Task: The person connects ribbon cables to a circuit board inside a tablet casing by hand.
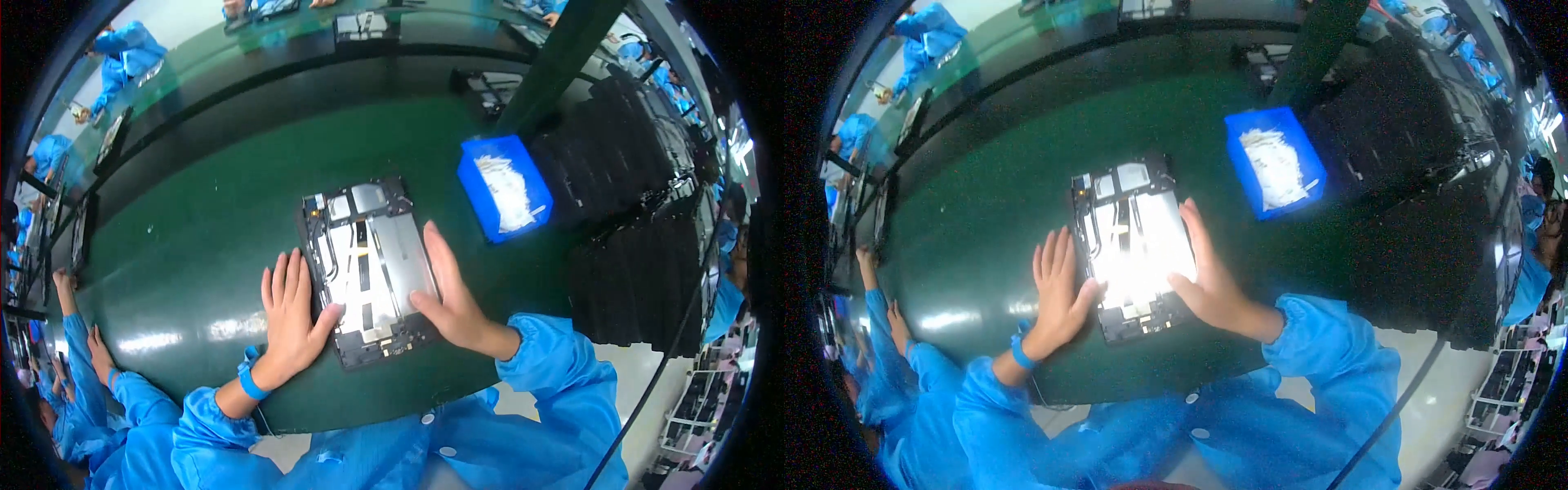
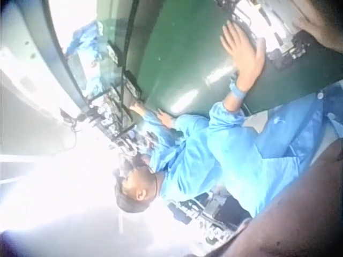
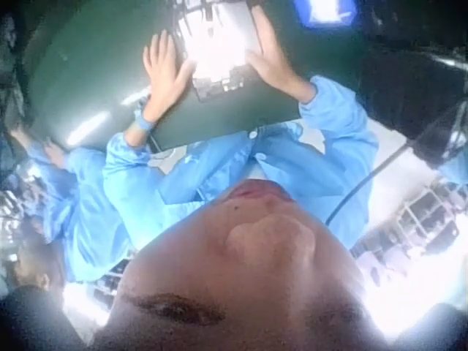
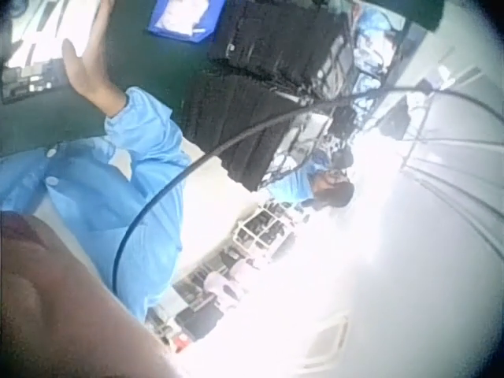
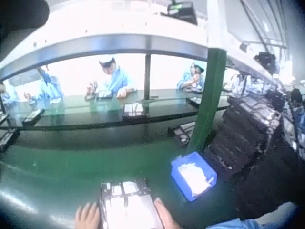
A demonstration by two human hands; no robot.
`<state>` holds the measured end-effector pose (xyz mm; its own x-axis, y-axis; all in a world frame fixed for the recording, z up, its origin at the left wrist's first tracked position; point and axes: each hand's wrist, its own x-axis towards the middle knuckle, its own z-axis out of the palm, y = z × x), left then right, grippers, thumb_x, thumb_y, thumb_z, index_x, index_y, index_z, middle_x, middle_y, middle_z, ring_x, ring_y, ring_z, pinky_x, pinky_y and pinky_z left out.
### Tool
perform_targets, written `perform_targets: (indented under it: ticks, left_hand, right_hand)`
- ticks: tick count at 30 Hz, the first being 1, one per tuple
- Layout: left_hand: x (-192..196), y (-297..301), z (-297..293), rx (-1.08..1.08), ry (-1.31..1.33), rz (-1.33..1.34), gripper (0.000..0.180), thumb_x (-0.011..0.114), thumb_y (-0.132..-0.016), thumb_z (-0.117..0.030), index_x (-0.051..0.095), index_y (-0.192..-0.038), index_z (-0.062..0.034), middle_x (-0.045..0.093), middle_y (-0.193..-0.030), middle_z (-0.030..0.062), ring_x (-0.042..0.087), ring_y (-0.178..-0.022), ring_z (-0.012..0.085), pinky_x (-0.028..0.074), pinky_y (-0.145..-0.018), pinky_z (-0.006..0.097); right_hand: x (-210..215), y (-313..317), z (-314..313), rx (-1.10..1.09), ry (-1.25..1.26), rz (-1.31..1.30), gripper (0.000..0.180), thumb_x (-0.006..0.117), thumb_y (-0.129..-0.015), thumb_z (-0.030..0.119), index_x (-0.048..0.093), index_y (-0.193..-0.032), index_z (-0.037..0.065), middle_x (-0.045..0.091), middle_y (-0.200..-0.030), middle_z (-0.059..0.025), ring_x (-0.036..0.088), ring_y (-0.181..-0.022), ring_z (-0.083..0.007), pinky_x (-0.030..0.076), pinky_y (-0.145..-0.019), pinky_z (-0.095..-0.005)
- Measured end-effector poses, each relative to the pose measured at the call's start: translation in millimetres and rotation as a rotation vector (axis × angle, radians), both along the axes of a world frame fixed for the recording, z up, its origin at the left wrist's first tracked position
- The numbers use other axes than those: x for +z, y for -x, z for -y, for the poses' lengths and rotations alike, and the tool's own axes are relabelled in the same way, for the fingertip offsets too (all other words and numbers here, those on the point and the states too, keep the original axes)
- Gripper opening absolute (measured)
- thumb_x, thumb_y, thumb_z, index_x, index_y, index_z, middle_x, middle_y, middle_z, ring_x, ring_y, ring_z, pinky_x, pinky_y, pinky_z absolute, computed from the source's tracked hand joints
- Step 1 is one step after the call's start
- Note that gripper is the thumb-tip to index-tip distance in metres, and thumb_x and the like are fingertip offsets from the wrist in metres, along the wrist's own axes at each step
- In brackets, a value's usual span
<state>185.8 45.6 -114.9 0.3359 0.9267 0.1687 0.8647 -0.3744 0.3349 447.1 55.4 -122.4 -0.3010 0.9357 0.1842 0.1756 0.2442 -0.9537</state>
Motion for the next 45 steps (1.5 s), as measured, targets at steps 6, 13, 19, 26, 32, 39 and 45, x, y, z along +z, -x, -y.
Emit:
perform_targets:
  ticks: [6,13,19,26,32,39,45]
  left_hand:
    - [-1.6,-21.6,1.5,0.085,0.293,1.005,0.07,0.057,-0.088,-0.019,0.022,-0.147,-0.0013,0.015,-0.154,0.0233,0.015,-0.144,0.0338,0.012,-0.116,0.043]
    - [9.3,-30.9,-5.1,0.338,0.612,1.468,0.062,0.059,-0.086,-0.001,0.029,-0.14,0.0043,0.047,-0.136,0.0166,0.052,-0.118,0.0231,0.045,-0.097,0.034]
    - [-2.8,-2.2,-49.8,0.301,0.675,1.448,0.042,0.058,-0.077,0.006,0.053,-0.119,0.0005,0.064,-0.108,0.0098,0.062,-0.096,0.0204,0.049,-0.089,0.032]
    - [-21.9,103.2,-211.9,0.442,0.769,1.407,0.031,0.055,-0.075,-0.006,0.061,-0.104,0.0041,0.067,-0.098,0.0142,0.063,-0.093,0.0308,0.051,-0.089,0.042]
    - [-50.4,196.2,-343.2,0.428,0.198,0.987,0.028,0.056,-0.078,-0.013,0.062,-0.095,0.0071,0.066,-0.098,0.0173,0.063,-0.097,0.0305,0.05,-0.088,0.042]
    - [-11.7,-83.3,-366.5,0.146,0.257,0.256,0.041,0.06,-0.084,-0.035,0.068,-0.098,0.0027,0.069,-0.089,0.02,0.067,-0.089,0.0318,0.05,-0.079,0.039]
    - [-5.7,-189.8,-359.5,0.31,0.212,0.088,0.073,0.053,-0.083,-0.06,0.061,-0.113,0.0056,0.062,-0.114,0.0276,0.058,-0.11,0.0417,0.044,-0.095,0.045]
  right_hand:
    - [-5.4,-2.8,-4.0,0.062,0.012,-0.113,0.085,0.052,-0.081,-0.006,0.0,-0.149,-0.004,0.002,-0.157,-0.0201,0.004,-0.147,-0.0281,0.003,-0.117,-0.0366]
    - [-16.6,4.0,-9.6,0.003,-0.023,-0.232,0.078,0.056,-0.076,-0.004,0.022,-0.147,0.0,0.009,-0.157,-0.0195,0.005,-0.147,-0.0279,0.007,-0.118,-0.0382]
    - [-5.9,0.2,-9.9,0.006,0.005,-0.332,0.079,0.058,-0.082,-0.003,0.018,-0.149,0.002,0.014,-0.156,-0.0181,0.019,-0.143,-0.0311,0.022,-0.115,-0.041]
    - [0.1,-11.0,-4.0,0.059,0.006,-0.164,0.06,0.058,-0.083,0.0,0.035,-0.138,0.006,0.019,-0.153,-0.0184,0.05,-0.121,-0.0293,0.045,-0.097,-0.0386]
    - [5.3,-5.9,0.8,0.135,-0.119,-0.011,0.054,0.055,-0.083,0.001,0.038,-0.134,0.005,0.022,-0.151,-0.0191,0.052,-0.118,-0.0349,0.046,-0.095,-0.0406]
    - [-1.4,-15.0,1.5,0.112,-0.257,0.148,0.043,0.054,-0.082,0.004,0.048,-0.124,0.005,0.035,-0.142,-0.0205,0.047,-0.121,-0.0409,0.043,-0.097,-0.0463]
    - [-4.3,-1.2,-1.2,0.139,-0.346,0.097,0.037,0.053,-0.081,0.004,0.051,-0.119,0.002,0.04,-0.136,-0.0218,0.051,-0.112,-0.0432,0.045,-0.093,-0.0484]
